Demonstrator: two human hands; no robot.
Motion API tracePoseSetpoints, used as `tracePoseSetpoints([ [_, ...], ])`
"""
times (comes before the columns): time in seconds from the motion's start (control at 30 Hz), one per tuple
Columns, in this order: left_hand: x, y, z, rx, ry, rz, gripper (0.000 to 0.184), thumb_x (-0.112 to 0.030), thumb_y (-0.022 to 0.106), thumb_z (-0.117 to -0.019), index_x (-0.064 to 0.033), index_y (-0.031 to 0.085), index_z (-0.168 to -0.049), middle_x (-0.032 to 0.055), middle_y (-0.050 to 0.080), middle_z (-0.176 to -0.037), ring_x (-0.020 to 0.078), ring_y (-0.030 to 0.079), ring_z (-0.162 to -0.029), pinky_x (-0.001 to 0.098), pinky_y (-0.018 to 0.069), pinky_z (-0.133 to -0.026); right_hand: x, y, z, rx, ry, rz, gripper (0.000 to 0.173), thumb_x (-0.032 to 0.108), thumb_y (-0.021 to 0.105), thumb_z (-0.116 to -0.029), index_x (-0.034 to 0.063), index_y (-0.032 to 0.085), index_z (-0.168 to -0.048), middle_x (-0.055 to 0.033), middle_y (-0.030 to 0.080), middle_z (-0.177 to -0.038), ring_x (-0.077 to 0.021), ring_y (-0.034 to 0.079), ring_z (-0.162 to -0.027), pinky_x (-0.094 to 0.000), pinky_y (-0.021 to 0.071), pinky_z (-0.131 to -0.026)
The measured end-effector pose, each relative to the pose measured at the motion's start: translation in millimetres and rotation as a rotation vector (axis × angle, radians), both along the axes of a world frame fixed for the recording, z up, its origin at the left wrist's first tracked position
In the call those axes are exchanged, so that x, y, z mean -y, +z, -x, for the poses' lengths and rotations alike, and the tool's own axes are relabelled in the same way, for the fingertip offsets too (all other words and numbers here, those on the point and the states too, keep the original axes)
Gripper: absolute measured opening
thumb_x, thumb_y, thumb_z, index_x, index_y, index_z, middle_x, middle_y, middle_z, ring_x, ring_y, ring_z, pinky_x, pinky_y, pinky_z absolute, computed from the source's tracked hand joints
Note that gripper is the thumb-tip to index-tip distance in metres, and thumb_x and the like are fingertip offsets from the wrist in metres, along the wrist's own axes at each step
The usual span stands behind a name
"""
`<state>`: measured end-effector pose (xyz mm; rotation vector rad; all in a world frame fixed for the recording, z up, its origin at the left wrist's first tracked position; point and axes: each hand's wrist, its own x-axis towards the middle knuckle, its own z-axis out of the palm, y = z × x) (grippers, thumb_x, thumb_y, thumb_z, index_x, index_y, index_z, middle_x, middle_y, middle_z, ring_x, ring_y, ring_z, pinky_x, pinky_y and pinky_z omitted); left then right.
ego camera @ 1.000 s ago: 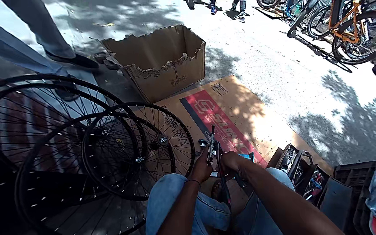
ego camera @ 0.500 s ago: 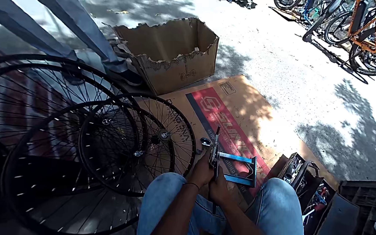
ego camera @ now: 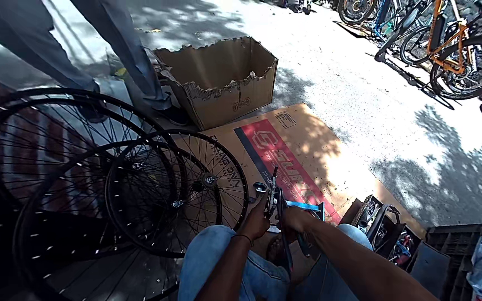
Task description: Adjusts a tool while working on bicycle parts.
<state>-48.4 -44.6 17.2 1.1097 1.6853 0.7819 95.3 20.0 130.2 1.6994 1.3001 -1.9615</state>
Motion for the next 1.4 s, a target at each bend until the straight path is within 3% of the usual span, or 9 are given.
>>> tracePoseSetpoints([
  [0.13,-3,-3,-5,-0.014,0.028,0.024,0.114,-0.001,0.077,-0.0777,-0.0228,0.009,-0.166,0.0152,0.055,-0.146,0.0264,0.065,-0.121,0.0469,0.0566,-0.1,-15,12,4,-0.044,-0.111,0.106,0.017,0.02,0.045,-0.1031,0.0064,0.054,-0.107,-0.0101,0.061,-0.079,-0.023,0.064,-0.064,-0.0412,0.0573,-0.057],
  [0.23,-2,1,-6,-0.081,0.048,0.061,0.108,-0.005,0.076,-0.083,-0.0234,0.01,-0.166,0.0147,0.058,-0.142,0.0266,0.068,-0.115,0.0472,0.0566,-0.099,3,-5,-5,-0.112,-0.114,0.055,0.024,0.017,0.044,-0.1045,0.0061,0.056,-0.122,-0.01,0.07,-0.095,-0.0224,0.071,-0.077,-0.04,0.06,-0.066],
  [0.33,-3,4,-9,-0.176,0.027,0.091,0.105,-0.004,0.071,-0.0863,-0.0234,0.007,-0.166,0.015,0.063,-0.136,0.0287,0.069,-0.11,0.0491,0.0556,-0.098,29,-36,-16,-0.171,-0.032,-0.136,0.028,0.013,0.046,-0.1048,0.0052,0.053,-0.131,-0.0064,0.071,-0.097,-0.0142,0.067,-0.074,-0.0316,0.0551,-0.065],
  [0.5,-3,9,-9,-0.181,0.008,0.118,0.11,-0.003,0.073,-0.0819,-0.0216,0.005,-0.166,0.0145,0.062,-0.136,0.0303,0.067,-0.111,0.0518,0.0548,-0.098,43,-91,-16,-0.129,0.138,-0.489,0.055,0.013,0.056,-0.094,0.0077,0.045,-0.148,-0.0155,0.067,-0.118,-0.0275,0.067,-0.103,-0.0515,0.0552,-0.089],
  [0.77,-1,13,-8,-0.09,0.051,0.074,0.102,-0.016,0.072,-0.0864,-0.0255,0.009,-0.167,0.0143,0.06,-0.141,0.0292,0.065,-0.118,0.0528,0.0533,-0.101,59,-125,-5,-0.142,0.104,-0.667,0.075,0.008,0.057,-0.0864,0.0063,0.033,-0.158,-0.0174,0.057,-0.142,-0.0267,0.061,-0.124,-0.0497,0.0522,-0.102],
  [0.93,-5,18,-12,-0.162,0.025,0.109,0.105,-0.009,0.072,-0.0844,-0.0254,0.008,-0.167,0.0142,0.062,-0.136,0.0301,0.067,-0.114,0.0533,0.0537,-0.099,64,-138,3,-0.182,-0.002,-0.708,0.069,0.01,0.059,-0.0872,0.0057,0.038,-0.153,-0.0149,0.067,-0.123,-0.0229,0.068,-0.108,-0.046,0.0569,-0.093],
  [1.07,-7,20,-15,-0.206,-0.006,0.119,0.114,-0.009,0.076,-0.0842,-0.0221,-0.002,-0.167,0.0144,0.047,-0.155,0.0313,0.06,-0.127,0.0525,0.0494,-0.106,65,-139,6,-0.186,-0.054,-0.731,0.058,0.01,0.06,-0.0894,0.0045,0.047,-0.146,-0.0125,0.07,-0.116,-0.0194,0.069,-0.104,-0.0424,0.0575,-0.092],
  [1.23,-12,23,-10,-0.218,-0.08,0.152,0.118,0.0,0.073,-0.0836,-0.0183,-0.01,-0.165,0.0166,0.042,-0.159,0.0344,0.059,-0.129,0.0542,0.0485,-0.107,59,-127,2,-0.113,0.01,-0.666,0.056,0.008,0.059,-0.0879,0.0094,0.05,-0.143,-0.0088,0.069,-0.104,-0.0197,0.069,-0.092,-0.044,0.0585,-0.082],
  [1.4,-9,20,-3,-0.248,-0.151,0.114,0.12,-0.001,0.076,-0.0832,-0.0194,-0.01,-0.165,0.0182,0.053,-0.149,0.037,0.062,-0.124,0.0574,0.0495,-0.104,59,-113,2,-0.082,0.021,-0.612,0.053,0.003,0.06,-0.0847,0.0072,0.052,-0.137,-0.0092,0.068,-0.103,-0.0196,0.068,-0.09,-0.0423,0.0579,-0.08],
])
